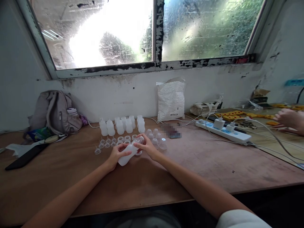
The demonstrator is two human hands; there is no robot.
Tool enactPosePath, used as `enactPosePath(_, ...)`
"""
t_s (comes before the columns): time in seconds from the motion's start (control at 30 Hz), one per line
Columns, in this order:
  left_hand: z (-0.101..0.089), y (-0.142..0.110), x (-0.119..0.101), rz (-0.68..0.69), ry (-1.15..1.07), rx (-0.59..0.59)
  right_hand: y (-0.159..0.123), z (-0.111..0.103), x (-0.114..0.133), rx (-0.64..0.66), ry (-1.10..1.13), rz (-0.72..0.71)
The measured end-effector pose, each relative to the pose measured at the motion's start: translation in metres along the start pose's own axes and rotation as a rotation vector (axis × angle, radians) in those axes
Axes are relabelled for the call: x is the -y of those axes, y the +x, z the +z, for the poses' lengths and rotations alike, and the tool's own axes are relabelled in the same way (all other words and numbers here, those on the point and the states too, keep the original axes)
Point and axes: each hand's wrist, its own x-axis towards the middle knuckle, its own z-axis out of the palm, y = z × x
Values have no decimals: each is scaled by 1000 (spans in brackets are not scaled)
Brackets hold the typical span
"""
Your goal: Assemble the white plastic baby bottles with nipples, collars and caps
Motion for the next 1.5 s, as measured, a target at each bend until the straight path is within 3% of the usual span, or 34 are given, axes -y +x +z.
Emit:
enactPosePath(0.17,-8,3,1,-89,-118,72,0,-1,1,10,-16,13)
enactPosePath(0.4,-7,7,6,-46,-331,-167,0,7,-8,-149,49,-3)
enactPosePath(0.6,-9,8,8,19,-279,-223,-1,6,-8,-12,178,95)
enactPosePath(0.8,-9,7,11,68,-220,-244,-1,4,-8,103,160,239)
enactPosePath(0.97,-11,7,12,83,-187,-230,-3,8,-8,66,186,233)
enactPosePath(1.13,-10,7,12,90,-173,-223,-5,9,-6,118,252,256)
enactPosePath(1.5,-8,-1,7,163,-115,-195,-11,15,-4,28,405,258)
